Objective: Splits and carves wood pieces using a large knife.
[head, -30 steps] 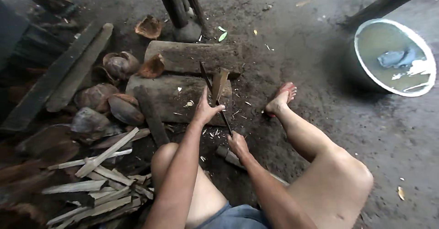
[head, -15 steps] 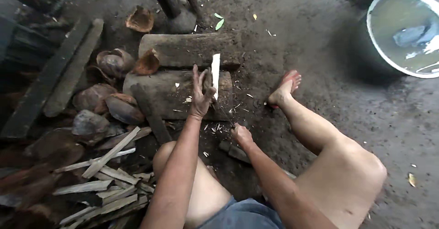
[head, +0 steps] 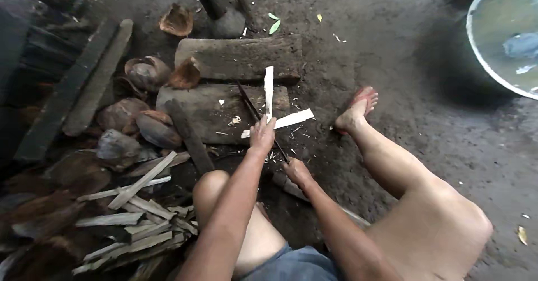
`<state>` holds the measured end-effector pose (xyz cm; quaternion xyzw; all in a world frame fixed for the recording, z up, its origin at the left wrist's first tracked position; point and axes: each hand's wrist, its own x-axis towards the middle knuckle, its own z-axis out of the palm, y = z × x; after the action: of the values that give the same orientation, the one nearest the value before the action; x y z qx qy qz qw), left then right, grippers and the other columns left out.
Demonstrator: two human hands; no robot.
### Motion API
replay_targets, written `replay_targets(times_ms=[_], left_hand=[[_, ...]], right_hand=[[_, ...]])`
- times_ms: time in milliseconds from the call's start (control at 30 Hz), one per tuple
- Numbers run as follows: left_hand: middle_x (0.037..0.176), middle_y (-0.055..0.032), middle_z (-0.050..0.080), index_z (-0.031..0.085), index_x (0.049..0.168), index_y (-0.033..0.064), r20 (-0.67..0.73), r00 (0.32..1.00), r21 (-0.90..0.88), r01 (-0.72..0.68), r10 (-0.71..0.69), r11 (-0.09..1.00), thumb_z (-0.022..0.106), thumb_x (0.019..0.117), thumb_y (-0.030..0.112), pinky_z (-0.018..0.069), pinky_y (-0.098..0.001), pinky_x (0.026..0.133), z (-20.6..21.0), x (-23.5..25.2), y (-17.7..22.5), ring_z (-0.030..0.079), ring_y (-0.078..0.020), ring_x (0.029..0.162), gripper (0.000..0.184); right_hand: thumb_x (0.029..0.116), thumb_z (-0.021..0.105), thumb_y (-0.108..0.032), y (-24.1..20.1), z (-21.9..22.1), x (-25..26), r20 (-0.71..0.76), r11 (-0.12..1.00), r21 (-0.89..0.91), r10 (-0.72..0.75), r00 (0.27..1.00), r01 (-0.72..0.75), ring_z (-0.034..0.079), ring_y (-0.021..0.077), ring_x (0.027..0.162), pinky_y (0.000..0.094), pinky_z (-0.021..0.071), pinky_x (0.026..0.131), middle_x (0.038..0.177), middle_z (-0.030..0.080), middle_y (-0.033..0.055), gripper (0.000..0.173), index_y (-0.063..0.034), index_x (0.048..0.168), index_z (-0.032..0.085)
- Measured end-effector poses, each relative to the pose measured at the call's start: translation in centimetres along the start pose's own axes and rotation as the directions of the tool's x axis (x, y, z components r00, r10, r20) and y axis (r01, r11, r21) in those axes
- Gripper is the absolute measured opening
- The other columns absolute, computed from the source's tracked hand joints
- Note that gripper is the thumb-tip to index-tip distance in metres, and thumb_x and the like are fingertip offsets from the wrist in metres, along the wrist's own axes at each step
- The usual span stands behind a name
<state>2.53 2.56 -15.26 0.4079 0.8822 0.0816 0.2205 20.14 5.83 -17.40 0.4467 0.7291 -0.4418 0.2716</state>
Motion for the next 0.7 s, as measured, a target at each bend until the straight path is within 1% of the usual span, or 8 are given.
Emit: replay_targets(times_ms=[67, 133, 233, 300, 367, 500, 633, 700], left_hand=[[0.136, -0.0103, 0.064, 0.063, 0.138, 0.0227, -0.068, 0.998, -0.013, 0.011, -0.012, 1.0, 0.048, 0.1084, 0.026, 0.0478, -0.0556, 0.1, -0.6, 0.2, 0.2, 0.061, -0.0343, 0.122, 0.034], [0.13, -0.013, 0.067, 0.062, 0.139, 0.0156, -0.193, 0.98, -0.128, 0.032, -0.057, 0.991, 0.043, 0.1109, 0.03, 0.0502, -0.0537, 0.1, -1.7, 0.6, 1.1, 0.063, -0.0335, 0.12, 0.037], [0.12, -0.0173, 0.071, 0.06, 0.138, 0.0057, -0.444, 0.881, -0.369, -0.015, -0.163, 0.929, 0.049, 0.1089, 0.026, 0.0576, -0.0511, 0.095, -4.1, 1.7, 2.7, 0.072, -0.0324, 0.107, 0.037], [0.113, -0.0156, 0.074, 0.06, 0.14, 0.0088, -0.478, 0.845, -0.438, 0.005, -0.237, 0.899, 0.052, 0.1079, 0.029, 0.0596, -0.0526, 0.087, -6.0, 2.6, 3.2, 0.074, -0.0316, 0.098, 0.039], [0.111, -0.0134, 0.075, 0.059, 0.141, 0.0131, -0.417, 0.86, -0.472, 0.073, -0.296, 0.879, 0.051, 0.1076, 0.033, 0.0594, -0.0545, 0.084, -6.9, 4.2, 3.3, 0.074, -0.0306, 0.096, 0.04], [0.134, -0.0167, 0.065, 0.05, 0.151, 0.0165, -0.237, 0.91, -0.443, 0.21, -0.339, 0.872, 0.053, 0.1062, 0.031, 0.0547, -0.0542, 0.1, -3.9, 8.3, 3.9, 0.066, -0.034, 0.12, 0.047], [0.152, -0.0252, 0.046, 0.03, 0.163, 0.0265, -0.009, 0.952, -0.147, 0.302, -0.307, 0.942, 0.068, 0.0961, 0.035, 0.0468, -0.0645, 0.103, 0.3, 11.1, 4.7, 0.05, -0.0468, 0.134, 0.078], [0.156, -0.0276, 0.039, 0.024, 0.165, 0.0308, 0.033, 0.956, -0.029, 0.294, -0.293, 0.955, 0.075, 0.0909, 0.029, 0.0486, -0.0657, 0.1, 1.7, 11.6, 4.9, 0.049, -0.0504, 0.134, 0.09]], right_hand=[[0.1042, 0.049, -0.041, 0.0, -0.2, -0.3, 0.008, 0.999, 0.029, -0.019, 1.0, 0.019, 0.071, 0.0307, 0.091, 0.0556, 0.0563, 0.081, 0.101, 0.072, 0.0141, 0.037, -0.0124, 0.118, 0.069], [0.1049, 0.049, -0.042, 0.7, -0.4, -0.8, 0.019, 0.987, 0.148, -0.059, 0.998, 0.055, 0.066, 0.0254, 0.071, 0.0489, 0.0554, 0.067, 0.085, 0.067, 0.0112, 0.037, -0.0107, 0.112, 0.068], [0.1042, 0.051, -0.045, 3.2, 0.4, -1.7, -0.032, 0.944, 0.312, -0.104, 0.994, 0.108, 0.061, 0.0206, 0.06, 0.0441, 0.0546, 0.059, 0.075, 0.064, 0.0071, 0.038, -0.011, 0.109, 0.068], [0.1047, 0.051, -0.046, 4.5, 1.5, -2.6, -0.145, 0.928, 0.345, -0.094, 0.985, 0.139, 0.063, 0.0216, 0.061, 0.0465, 0.056, 0.061, 0.076, 0.066, 0.0077, 0.042, -0.0101, 0.115, 0.07], [0.1054, 0.051, -0.045, 5.1, 2.2, -3.4, -0.281, 0.946, 0.302, -0.025, 0.959, 0.113, 0.066, 0.0271, 0.068, 0.0525, 0.0566, 0.067, 0.079, 0.068, 0.0115, 0.043, -0.0075, 0.118, 0.07], [0.1074, 0.052, -0.039, 6.3, 1.2, -3.5, -0.37, 0.972, 0.223, 0.151, 0.917, -0.07, 0.07, 0.0401, 0.089, 0.0618, 0.0539, 0.081, 0.093, 0.072, 0.0224, 0.044, -0.002, 0.124, 0.068], [0.1072, 0.05, -0.041, 9.1, 0.4, -2.0, -0.379, 0.966, 0.183, 0.24, 0.893, -0.182, 0.072, 0.0373, 0.089, 0.0606, 0.0555, 0.08, 0.093, 0.074, 0.0179, 0.042, -0.0057, 0.116, 0.071], [0.1066, 0.049, -0.044, 9.7, 0.4, -1.6, -0.356, 0.957, 0.169, 0.282, 0.891, -0.236, 0.072, 0.035, 0.09, 0.0596, 0.0557, 0.079, 0.093, 0.074, 0.0148, 0.042, -0.0086, 0.112, 0.071]])
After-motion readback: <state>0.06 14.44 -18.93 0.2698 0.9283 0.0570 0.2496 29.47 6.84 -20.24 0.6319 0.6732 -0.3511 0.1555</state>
